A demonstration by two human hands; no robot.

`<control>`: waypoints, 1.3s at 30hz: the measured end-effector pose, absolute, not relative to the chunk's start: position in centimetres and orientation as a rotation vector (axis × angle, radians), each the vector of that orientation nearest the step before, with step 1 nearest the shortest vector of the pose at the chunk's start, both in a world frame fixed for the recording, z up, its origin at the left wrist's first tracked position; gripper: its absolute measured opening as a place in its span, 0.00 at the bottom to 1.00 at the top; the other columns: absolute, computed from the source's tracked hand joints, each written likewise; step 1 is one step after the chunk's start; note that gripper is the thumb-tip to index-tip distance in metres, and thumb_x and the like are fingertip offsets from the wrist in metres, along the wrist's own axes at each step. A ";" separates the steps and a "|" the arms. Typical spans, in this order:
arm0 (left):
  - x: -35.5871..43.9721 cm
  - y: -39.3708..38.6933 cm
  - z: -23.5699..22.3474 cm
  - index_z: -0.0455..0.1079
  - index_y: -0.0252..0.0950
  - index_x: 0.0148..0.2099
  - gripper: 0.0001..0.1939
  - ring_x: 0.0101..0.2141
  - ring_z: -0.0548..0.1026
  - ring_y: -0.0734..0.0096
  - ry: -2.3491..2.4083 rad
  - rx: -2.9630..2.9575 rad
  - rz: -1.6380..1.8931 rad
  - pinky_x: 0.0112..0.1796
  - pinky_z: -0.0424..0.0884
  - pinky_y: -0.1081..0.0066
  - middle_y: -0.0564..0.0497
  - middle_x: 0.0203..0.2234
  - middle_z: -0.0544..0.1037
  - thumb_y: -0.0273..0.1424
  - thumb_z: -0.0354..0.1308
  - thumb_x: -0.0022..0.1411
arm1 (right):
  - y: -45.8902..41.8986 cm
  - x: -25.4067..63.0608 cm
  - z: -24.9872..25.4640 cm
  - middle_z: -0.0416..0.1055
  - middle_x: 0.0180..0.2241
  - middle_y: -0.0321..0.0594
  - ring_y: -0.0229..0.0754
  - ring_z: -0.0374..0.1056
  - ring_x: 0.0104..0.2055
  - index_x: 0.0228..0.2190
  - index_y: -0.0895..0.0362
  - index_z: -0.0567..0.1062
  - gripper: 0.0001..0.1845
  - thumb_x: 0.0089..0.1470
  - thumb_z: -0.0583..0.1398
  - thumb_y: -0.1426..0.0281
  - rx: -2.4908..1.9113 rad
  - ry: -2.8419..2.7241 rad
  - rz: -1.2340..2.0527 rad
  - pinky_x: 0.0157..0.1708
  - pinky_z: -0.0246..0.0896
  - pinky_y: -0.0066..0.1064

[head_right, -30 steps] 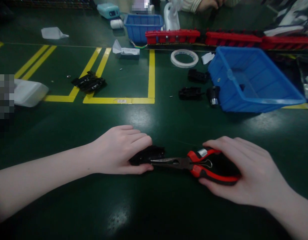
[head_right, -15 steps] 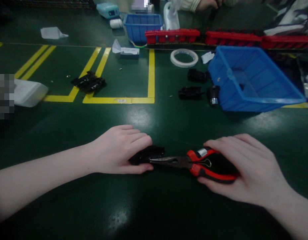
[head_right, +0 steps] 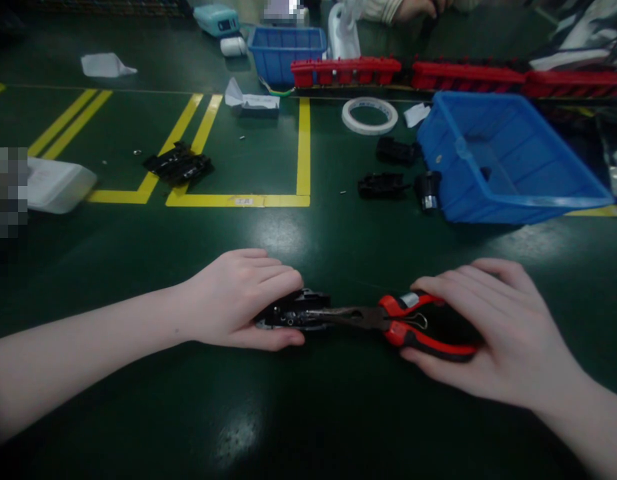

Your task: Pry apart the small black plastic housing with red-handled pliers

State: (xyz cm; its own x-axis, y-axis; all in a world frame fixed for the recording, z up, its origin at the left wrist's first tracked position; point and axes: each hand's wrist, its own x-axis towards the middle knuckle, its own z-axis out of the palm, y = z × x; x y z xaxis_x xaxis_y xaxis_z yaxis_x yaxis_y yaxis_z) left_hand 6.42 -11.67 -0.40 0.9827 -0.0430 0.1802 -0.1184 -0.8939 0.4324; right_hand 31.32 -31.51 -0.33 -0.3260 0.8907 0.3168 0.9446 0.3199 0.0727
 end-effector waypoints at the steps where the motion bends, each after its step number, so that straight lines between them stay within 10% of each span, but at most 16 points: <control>1: 6.4 -11.7 -0.4 0.67 0.33 0.35 0.20 0.23 0.70 0.75 -0.119 2.669 0.231 0.26 0.62 0.73 0.56 0.23 0.73 0.47 0.54 0.63 | -31.5 31.3 -0.4 0.73 0.34 0.46 0.48 0.68 0.32 0.47 0.59 0.65 0.25 0.51 0.59 0.58 -1.676 -2.362 -0.350 0.38 0.60 0.45; 39: 6.4 -11.6 -0.5 0.66 0.34 0.36 0.18 0.23 0.70 0.74 -0.138 2.718 0.193 0.26 0.61 0.73 0.56 0.24 0.73 0.46 0.53 0.64 | -31.5 31.2 -0.2 0.73 0.34 0.46 0.48 0.68 0.32 0.46 0.59 0.66 0.26 0.49 0.60 0.57 -1.676 -2.386 -0.339 0.39 0.58 0.45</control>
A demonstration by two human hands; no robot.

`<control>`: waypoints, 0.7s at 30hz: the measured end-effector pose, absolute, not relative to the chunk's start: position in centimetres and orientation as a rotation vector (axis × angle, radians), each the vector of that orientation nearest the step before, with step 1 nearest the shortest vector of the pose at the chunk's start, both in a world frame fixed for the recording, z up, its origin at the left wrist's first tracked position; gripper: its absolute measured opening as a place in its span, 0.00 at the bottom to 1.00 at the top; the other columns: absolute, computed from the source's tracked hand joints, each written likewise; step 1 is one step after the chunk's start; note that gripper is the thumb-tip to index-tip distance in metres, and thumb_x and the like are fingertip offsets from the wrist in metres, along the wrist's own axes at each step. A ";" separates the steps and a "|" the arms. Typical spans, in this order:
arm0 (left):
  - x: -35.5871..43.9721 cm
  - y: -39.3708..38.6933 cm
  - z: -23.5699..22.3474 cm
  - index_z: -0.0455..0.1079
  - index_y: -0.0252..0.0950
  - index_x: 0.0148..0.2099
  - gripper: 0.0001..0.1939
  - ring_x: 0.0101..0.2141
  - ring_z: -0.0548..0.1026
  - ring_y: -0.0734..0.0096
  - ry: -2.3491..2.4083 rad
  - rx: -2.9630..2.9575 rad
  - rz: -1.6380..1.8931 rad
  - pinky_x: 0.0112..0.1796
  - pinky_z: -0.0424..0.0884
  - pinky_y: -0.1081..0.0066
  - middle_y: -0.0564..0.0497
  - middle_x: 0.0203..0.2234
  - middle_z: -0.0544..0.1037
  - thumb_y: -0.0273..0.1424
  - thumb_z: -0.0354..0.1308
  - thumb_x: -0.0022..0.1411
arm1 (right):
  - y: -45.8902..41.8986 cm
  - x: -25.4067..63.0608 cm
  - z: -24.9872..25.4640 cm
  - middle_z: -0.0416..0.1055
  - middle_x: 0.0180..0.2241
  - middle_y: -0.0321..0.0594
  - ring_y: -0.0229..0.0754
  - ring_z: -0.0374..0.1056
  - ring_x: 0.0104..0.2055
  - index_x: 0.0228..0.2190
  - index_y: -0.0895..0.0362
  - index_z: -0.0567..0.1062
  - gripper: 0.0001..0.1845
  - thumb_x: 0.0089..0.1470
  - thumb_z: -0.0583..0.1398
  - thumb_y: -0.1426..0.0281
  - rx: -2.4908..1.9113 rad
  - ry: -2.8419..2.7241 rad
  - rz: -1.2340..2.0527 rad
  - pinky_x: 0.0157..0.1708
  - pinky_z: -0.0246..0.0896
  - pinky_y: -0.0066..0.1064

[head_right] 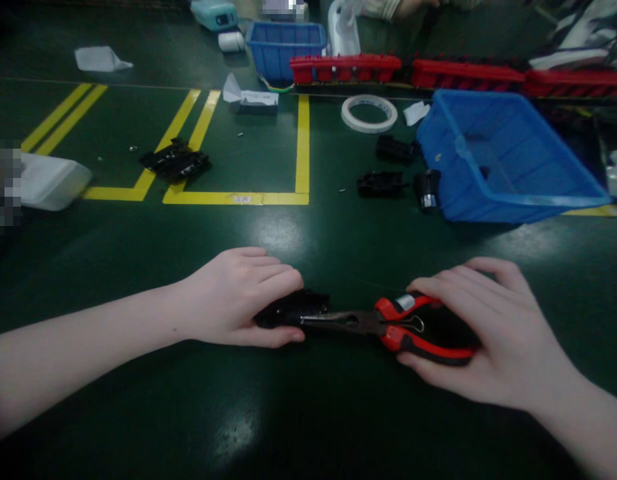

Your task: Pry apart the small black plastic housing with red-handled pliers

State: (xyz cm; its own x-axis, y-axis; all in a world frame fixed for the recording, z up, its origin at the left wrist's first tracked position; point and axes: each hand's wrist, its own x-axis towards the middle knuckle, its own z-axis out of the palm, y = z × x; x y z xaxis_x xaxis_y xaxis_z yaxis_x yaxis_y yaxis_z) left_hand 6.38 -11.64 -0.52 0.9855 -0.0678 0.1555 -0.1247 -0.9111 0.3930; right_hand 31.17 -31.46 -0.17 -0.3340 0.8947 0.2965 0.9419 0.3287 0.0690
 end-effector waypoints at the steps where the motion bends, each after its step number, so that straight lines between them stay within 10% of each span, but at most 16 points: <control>1: 6.4 -11.6 -0.5 0.66 0.34 0.36 0.18 0.24 0.70 0.74 -0.135 2.725 0.188 0.26 0.62 0.73 0.56 0.24 0.73 0.46 0.53 0.64 | -31.5 31.2 -0.2 0.73 0.33 0.46 0.48 0.68 0.32 0.46 0.58 0.66 0.26 0.49 0.60 0.57 -1.676 -2.388 -0.338 0.39 0.58 0.45; 21: 6.4 -11.7 -0.5 0.67 0.34 0.37 0.17 0.25 0.71 0.73 -0.130 2.740 0.185 0.27 0.62 0.72 0.54 0.25 0.74 0.45 0.54 0.64 | -31.5 30.2 0.2 0.71 0.41 0.54 0.61 0.67 0.47 0.43 0.58 0.67 0.24 0.48 0.59 0.57 -1.686 -2.396 -0.538 0.48 0.56 0.55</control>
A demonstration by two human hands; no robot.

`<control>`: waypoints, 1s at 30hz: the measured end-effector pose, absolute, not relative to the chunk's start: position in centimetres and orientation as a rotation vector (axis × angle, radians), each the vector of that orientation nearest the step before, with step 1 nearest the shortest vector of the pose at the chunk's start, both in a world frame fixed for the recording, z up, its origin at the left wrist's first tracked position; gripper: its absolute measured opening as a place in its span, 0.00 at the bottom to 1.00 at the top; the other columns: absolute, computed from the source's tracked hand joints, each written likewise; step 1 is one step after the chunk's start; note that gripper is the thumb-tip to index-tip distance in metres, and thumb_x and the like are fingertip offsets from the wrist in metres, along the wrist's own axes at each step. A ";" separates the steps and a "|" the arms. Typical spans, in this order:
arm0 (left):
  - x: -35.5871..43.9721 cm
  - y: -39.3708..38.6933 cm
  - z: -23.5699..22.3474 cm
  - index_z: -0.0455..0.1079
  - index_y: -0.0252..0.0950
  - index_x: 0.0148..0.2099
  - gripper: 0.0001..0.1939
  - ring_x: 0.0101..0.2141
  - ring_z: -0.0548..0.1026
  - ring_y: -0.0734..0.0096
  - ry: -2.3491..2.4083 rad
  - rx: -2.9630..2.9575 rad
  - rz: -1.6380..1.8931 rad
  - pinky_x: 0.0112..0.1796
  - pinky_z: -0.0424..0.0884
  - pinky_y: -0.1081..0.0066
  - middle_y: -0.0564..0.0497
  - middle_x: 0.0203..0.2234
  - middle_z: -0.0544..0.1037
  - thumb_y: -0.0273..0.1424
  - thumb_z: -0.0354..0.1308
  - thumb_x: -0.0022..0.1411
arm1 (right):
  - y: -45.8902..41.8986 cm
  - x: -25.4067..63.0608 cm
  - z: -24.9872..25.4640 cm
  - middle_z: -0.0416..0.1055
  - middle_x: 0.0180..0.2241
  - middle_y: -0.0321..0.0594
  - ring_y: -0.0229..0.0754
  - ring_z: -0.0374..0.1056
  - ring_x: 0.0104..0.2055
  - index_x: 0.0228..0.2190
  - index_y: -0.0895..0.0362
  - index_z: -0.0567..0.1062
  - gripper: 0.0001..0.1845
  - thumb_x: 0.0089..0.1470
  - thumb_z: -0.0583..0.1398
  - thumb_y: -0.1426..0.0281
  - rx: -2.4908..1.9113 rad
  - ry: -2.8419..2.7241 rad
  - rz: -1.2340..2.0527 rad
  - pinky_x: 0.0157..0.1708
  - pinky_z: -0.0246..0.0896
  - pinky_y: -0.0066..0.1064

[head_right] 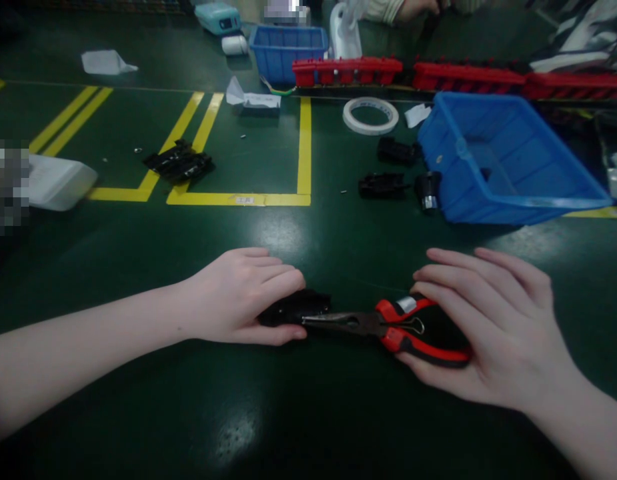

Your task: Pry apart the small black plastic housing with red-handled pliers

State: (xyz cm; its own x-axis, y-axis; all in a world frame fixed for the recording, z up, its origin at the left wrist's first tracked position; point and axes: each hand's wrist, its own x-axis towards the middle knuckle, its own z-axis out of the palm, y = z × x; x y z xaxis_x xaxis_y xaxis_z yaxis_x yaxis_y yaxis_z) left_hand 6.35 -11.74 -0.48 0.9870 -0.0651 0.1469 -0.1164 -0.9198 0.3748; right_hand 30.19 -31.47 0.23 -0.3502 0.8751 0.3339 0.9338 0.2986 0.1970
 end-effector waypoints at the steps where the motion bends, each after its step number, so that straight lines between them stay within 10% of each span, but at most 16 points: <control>1: 6.4 -11.7 -0.5 0.67 0.34 0.37 0.18 0.24 0.71 0.73 -0.132 2.741 0.188 0.27 0.62 0.73 0.55 0.25 0.74 0.45 0.54 0.63 | -31.4 30.3 0.2 0.71 0.41 0.54 0.61 0.67 0.47 0.43 0.58 0.67 0.24 0.47 0.60 0.57 -1.672 -2.409 -0.553 0.48 0.56 0.55; 30: 6.5 -11.8 -0.6 0.67 0.34 0.36 0.18 0.23 0.70 0.73 -0.127 2.771 0.218 0.26 0.62 0.72 0.55 0.25 0.74 0.46 0.56 0.62 | -31.1 30.7 -0.1 0.71 0.38 0.57 0.59 0.66 0.43 0.42 0.63 0.69 0.27 0.45 0.59 0.55 -1.583 -2.428 -0.632 0.48 0.55 0.56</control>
State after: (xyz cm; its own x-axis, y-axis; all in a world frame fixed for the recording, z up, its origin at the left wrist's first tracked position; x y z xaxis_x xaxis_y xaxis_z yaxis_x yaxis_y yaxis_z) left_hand 6.48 -11.81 -0.56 0.9841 -0.0603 0.1670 -0.1153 -0.9322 0.3430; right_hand 30.68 -31.06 -0.13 -0.4198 0.8296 0.3680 0.9038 0.3450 0.2532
